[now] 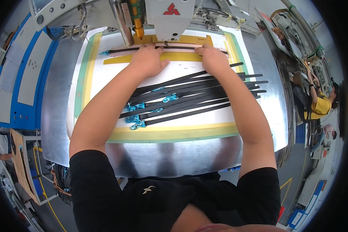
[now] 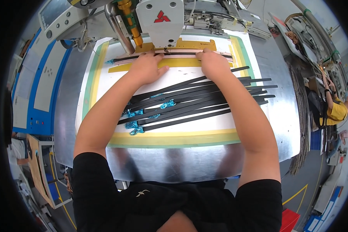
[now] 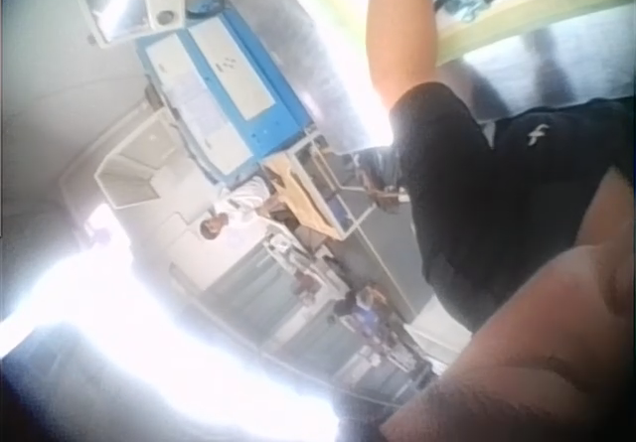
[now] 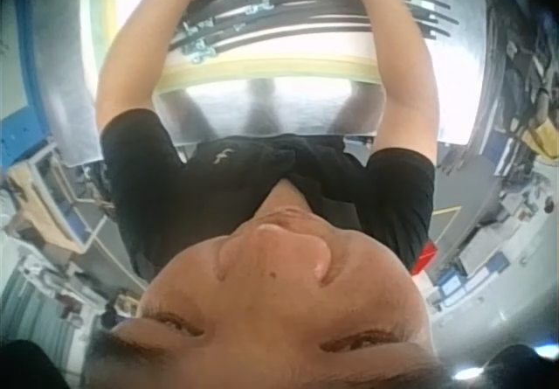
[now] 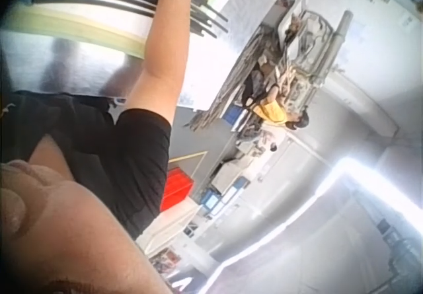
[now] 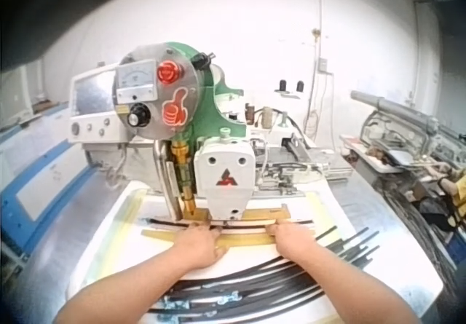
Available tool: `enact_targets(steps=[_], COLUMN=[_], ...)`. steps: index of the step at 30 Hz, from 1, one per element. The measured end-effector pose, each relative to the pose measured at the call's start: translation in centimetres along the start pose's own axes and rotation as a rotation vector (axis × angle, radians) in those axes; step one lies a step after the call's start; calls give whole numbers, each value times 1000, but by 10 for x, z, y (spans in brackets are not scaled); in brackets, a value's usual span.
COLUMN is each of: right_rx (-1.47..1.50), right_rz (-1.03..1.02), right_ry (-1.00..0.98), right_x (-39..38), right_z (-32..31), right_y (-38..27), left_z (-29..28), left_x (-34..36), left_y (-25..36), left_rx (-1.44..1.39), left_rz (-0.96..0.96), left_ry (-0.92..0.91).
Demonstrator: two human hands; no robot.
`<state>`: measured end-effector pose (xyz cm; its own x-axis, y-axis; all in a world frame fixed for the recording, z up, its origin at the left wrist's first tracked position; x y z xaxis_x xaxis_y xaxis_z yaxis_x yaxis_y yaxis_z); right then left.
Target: Sewing zippers onto leather strips using a sewing machine.
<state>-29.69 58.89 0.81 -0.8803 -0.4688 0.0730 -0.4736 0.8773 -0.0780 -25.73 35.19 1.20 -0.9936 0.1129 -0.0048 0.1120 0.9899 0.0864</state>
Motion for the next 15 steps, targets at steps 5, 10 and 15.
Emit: enact_targets(steps=[5,10,15], right_rx=[7,-2,14], right_rz=[1,-5,-53], right_ry=[8,5,45], right_x=[1,1,3], right_z=[2,-1,3], right_y=[-4,-12,-12], left_z=[-9,-2,0], left_x=[3,16,3], left_y=[8,15,21], left_rx=[25,45,70], left_rz=[-4,16,22], left_ry=[9,-126,44])
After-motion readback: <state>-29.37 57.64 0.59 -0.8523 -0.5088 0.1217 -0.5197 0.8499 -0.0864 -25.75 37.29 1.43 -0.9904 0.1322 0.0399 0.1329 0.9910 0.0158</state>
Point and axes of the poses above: each hand's wrist, its own x-axis towards the middle knuckle, its own z-axis out of the palm, y = z × x, the point moved 3 cm from there along x, towards the middle knuckle, and after that the axes turned 5 degrees about -z, right-handed, at the moved point
